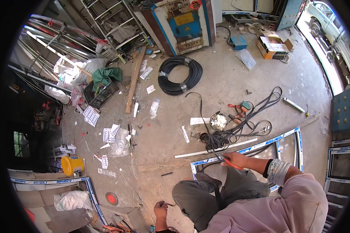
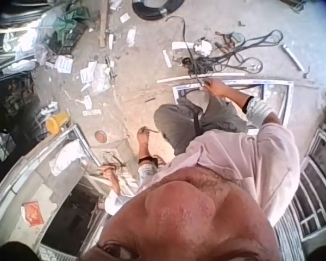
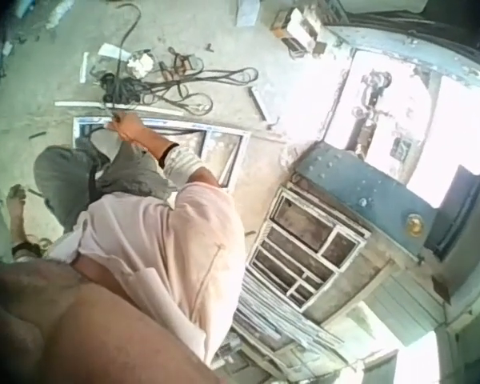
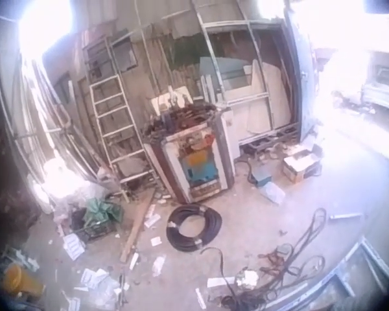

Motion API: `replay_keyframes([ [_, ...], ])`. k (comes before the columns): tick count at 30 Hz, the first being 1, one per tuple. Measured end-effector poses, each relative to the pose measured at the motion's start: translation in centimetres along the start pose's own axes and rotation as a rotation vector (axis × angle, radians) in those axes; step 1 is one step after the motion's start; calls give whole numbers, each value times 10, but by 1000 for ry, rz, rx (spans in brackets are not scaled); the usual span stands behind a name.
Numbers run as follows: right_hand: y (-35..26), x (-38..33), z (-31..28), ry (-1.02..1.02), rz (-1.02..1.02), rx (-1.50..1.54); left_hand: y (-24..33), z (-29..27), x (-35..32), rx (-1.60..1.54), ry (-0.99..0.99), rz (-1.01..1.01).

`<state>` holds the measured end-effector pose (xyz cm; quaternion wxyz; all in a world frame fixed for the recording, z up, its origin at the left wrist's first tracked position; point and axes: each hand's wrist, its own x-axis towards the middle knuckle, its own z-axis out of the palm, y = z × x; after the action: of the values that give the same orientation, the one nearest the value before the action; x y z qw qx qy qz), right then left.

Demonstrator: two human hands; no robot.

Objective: Assemble metal window or door frames by cutting and inserting rubber seals and gaskets.

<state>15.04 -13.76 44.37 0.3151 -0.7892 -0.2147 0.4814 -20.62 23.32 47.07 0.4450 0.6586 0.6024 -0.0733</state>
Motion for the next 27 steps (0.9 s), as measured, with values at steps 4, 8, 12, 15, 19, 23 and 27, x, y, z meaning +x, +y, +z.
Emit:
replay_keyframes([
  [4,-45,31,-2,72,-75,62,17,-15,64,196,-57,110],
  [8,-92,80,-18,165,-7,149,22,-9,162,410,-205,270],
  [12,-134,142,-41,217,173,137,108,-4,279,647,-488,242],
  [15,-168,202,-39,316,279,256,179,-10,387,693,-443,353],
  [19,-241,265,-46,359,328,407,322,-51,493,523,-348,457],
  [23,-300,311,-82,462,153,455,499,-67,506,237,-354,559],
  [27,-340,321,-150,548,58,534,689,-63,431,137,-451,879],
])
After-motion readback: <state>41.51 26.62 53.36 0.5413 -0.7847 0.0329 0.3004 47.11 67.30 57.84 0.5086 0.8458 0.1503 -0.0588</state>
